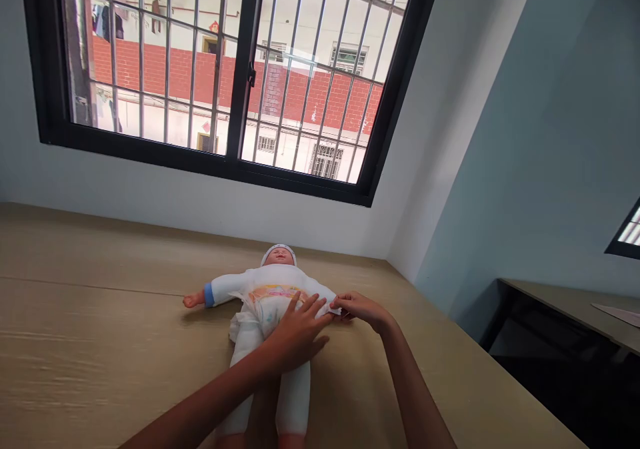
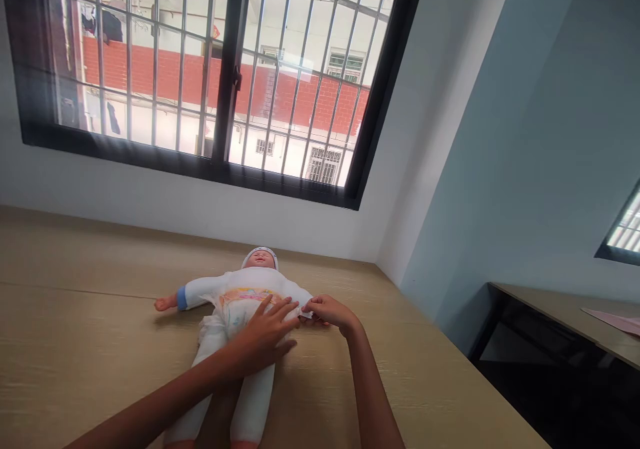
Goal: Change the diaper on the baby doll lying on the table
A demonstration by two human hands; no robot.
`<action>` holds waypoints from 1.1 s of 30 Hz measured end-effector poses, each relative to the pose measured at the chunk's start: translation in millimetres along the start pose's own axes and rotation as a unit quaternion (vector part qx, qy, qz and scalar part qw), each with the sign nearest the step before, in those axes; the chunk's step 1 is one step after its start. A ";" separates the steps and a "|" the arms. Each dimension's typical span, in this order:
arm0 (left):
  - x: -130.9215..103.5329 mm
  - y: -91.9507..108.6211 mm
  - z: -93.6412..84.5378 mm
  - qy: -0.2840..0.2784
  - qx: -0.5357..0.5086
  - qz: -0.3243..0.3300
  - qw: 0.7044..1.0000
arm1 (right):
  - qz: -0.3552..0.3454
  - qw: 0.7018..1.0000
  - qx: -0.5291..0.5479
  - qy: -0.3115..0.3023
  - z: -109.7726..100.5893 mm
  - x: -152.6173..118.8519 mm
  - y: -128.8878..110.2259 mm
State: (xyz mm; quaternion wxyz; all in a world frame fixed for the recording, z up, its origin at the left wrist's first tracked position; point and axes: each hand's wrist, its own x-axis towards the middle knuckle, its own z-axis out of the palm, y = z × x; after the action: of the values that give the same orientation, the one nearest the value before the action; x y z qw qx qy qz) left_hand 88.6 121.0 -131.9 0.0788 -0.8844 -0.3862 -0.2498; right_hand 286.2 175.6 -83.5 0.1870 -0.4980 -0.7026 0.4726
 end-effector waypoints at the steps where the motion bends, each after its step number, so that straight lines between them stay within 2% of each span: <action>1: 4.0 -2.9 -2.4 0.005 -0.012 -0.015 1.000 | -0.002 1.000 -0.001 -0.001 0.3 -2.0 -2.3; 3: 12.2 -8.4 -7.5 0.011 -0.024 -0.045 0.999 | -0.008 1.000 -0.004 -0.006 1.5 -6.0 -7.5; 6: 19.9 -12.9 -12.6 0.004 -0.020 -0.054 0.998 | -0.019 1.000 -0.006 -0.016 4.0 -10.5 -15.0; 14: 21.7 -11.1 -13.5 -0.002 0.015 -0.081 0.997 | -0.028 0.999 -0.011 -0.021 9.6 -14.4 -26.9; 24: 21.9 -13.9 -9.6 0.036 0.069 -0.099 0.992 | -0.013 1.000 -0.006 0.006 6.9 -12.7 -18.5; 27: 21.6 -12.2 -10.2 0.046 0.071 -0.068 0.994 | -0.005 1.000 -0.004 0.014 6.6 -11.4 -17.2; 31: 19.9 -6.0 -7.0 0.020 0.060 0.020 0.998 | -0.007 1.000 0.001 0.016 6.3 -11.2 -16.9; 33: 17.1 -2.9 -4.4 0.012 0.059 0.030 0.998 | -0.007 1.000 0.006 0.018 6.4 -10.9 -16.2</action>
State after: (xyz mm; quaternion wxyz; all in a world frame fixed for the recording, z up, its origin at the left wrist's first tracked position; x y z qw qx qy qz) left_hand 94.7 132.6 -119.7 0.1427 -0.8863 -0.3725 -0.2352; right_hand 277.8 162.1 -70.5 0.2058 -0.5006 -0.6996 0.4665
